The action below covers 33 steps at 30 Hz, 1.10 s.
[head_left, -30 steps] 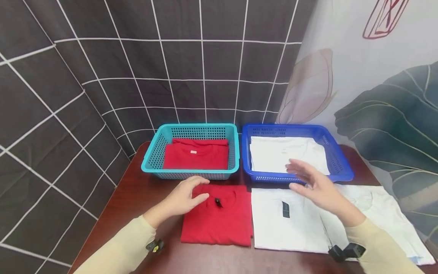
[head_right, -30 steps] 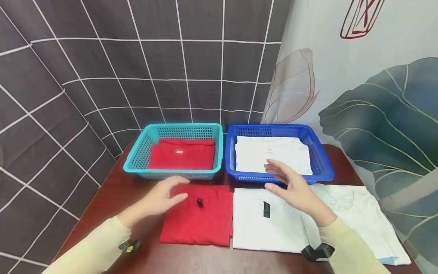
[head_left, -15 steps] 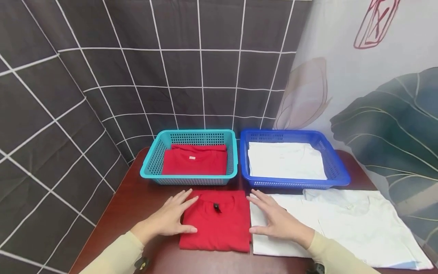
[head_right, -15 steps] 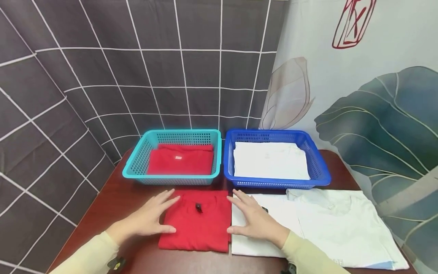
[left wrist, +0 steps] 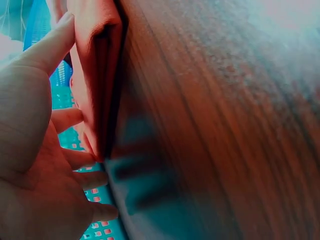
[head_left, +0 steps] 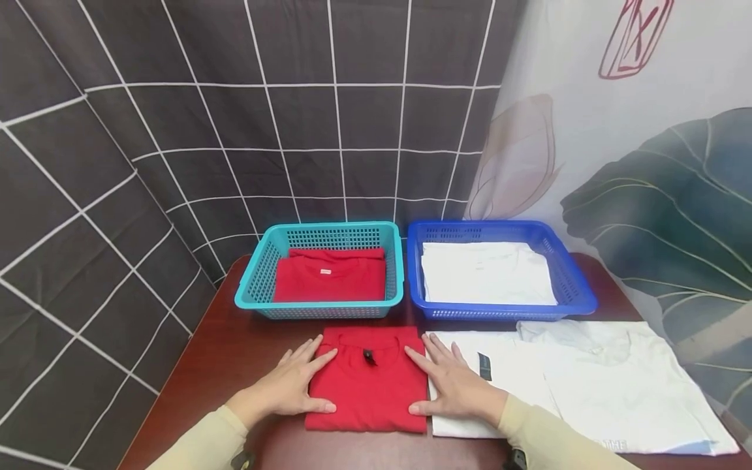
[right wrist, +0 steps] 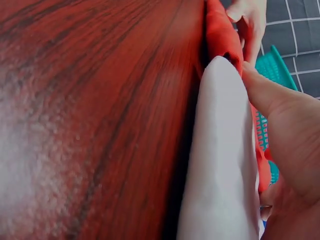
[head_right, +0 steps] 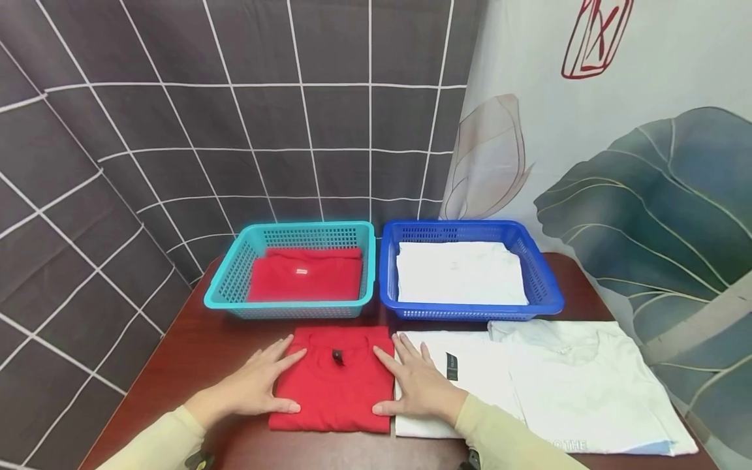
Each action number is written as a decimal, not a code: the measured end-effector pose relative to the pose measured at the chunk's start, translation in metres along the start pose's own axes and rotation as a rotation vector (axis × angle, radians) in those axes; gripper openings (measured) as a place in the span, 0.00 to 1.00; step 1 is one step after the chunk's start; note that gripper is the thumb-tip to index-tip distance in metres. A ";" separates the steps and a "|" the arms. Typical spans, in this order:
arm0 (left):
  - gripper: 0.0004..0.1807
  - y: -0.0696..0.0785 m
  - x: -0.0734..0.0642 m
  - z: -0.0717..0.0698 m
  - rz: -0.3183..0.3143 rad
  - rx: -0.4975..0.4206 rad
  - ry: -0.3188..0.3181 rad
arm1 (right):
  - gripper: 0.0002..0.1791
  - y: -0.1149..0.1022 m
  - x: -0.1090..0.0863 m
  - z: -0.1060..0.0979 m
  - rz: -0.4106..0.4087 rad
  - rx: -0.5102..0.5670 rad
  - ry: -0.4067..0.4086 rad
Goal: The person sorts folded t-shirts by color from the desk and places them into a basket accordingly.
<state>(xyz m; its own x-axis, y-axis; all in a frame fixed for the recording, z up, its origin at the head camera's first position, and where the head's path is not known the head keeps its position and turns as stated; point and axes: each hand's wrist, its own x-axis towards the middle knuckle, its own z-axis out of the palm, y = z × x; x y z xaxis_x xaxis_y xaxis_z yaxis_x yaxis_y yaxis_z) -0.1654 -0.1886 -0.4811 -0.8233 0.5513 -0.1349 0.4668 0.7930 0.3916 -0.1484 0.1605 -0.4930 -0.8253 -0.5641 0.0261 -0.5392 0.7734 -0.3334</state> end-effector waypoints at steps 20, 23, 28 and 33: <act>0.46 0.011 0.002 0.013 -0.114 -0.245 0.188 | 0.41 -0.016 0.004 0.003 -0.006 0.068 0.061; 0.43 0.013 0.005 0.013 -0.183 -0.534 0.187 | 0.37 -0.019 0.005 0.005 0.019 0.120 0.088; 0.40 0.015 0.008 0.013 -0.268 -1.059 0.114 | 0.32 -0.019 0.010 0.006 0.115 0.389 0.116; 0.41 0.017 0.011 0.014 -0.278 -1.065 0.100 | 0.34 -0.016 0.018 0.007 0.197 0.891 0.080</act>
<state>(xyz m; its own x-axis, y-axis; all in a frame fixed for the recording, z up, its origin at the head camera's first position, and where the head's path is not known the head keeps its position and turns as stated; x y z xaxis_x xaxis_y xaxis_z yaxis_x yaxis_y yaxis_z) -0.1622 -0.1651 -0.4883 -0.9012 0.3272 -0.2843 -0.2158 0.2301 0.9489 -0.1538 0.1360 -0.4936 -0.9157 -0.3984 -0.0538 -0.0861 0.3251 -0.9418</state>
